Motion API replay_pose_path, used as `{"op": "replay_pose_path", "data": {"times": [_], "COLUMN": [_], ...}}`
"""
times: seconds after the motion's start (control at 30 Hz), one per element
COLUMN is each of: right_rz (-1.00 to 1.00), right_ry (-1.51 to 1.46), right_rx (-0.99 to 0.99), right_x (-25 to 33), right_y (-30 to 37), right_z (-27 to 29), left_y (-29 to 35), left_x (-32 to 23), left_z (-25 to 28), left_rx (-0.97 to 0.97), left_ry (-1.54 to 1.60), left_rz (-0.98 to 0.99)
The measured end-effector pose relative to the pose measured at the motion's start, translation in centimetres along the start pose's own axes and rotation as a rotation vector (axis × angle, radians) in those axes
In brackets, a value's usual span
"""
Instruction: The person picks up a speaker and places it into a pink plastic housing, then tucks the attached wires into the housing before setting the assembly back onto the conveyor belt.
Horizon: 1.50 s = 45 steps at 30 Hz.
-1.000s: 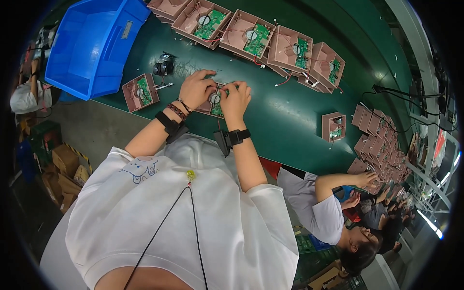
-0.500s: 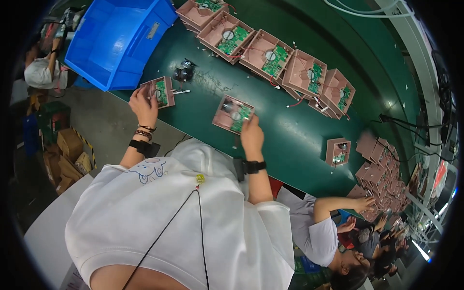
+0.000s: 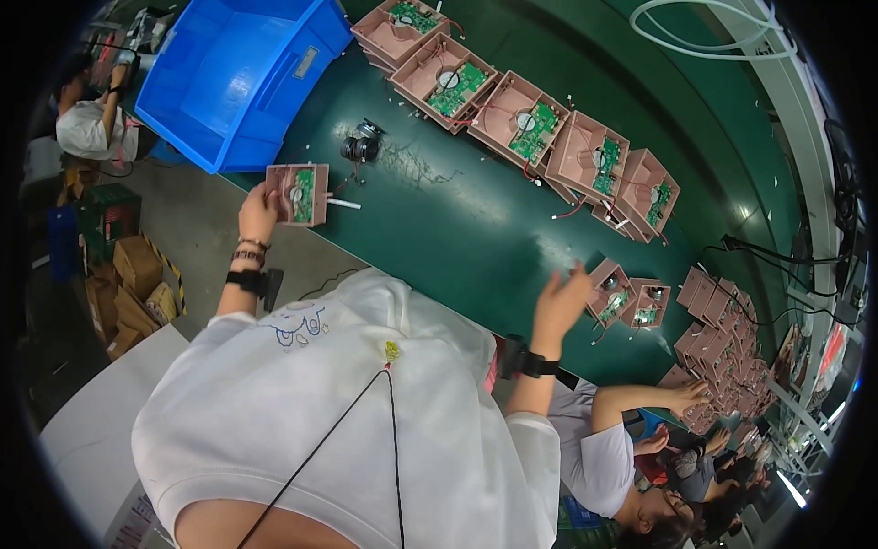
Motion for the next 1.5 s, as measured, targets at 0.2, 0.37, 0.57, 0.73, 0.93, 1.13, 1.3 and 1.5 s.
{"op": "replay_pose_path", "data": {"times": [0.2, 0.37, 0.57, 0.73, 0.93, 1.13, 1.3, 1.5], "right_rz": [0.18, -0.026, -0.051, -0.249, -0.186, -0.137, -0.217, -0.38], "right_ry": [-0.471, -0.652, -0.559, -0.596, -0.371, -0.306, -0.372, -0.469], "right_rx": [0.479, 0.522, 0.264, 0.478, 0.51, 0.509, 0.563, 0.485], "right_x": [9.4, 11.1, 5.4, 6.5, 7.6, 7.1, 6.2, 3.2], "right_y": [2.2, 0.8, 1.7, 2.4, 1.7, 2.1, 2.2, 3.6], "right_z": [-4.4, -5.5, -9.3, -6.8, -6.9, -5.9, -6.1, -5.8], "left_y": [2.2, 4.1, 3.7, -5.3, -8.7, -10.2, -18.4, -36.4], "left_x": [-6.8, -15.3, -20.8, -17.0, -15.2, -16.6, -22.8, -28.1], "left_z": [2.3, -7.4, -9.3, -6.5, -6.7, -1.5, 6.6, 0.2], "left_rx": [0.113, 0.348, 0.347, -0.046, 0.268, 0.184, -0.133, 0.015], "left_ry": [0.222, 0.274, 0.41, 0.168, -0.302, -0.23, 0.383, -0.349], "left_rz": [-0.267, -0.46, -0.583, -0.443, -0.313, -0.386, -0.611, -0.719]}}
Point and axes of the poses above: each hand's wrist, its own y-axis away from the middle knuckle, its own z-axis out of the back of the hand, x = y × z, the point moved 1 cm from there along -y, towards the middle knuckle, and after that the axes turned 2 degrees about z, right-handed, at the moved point
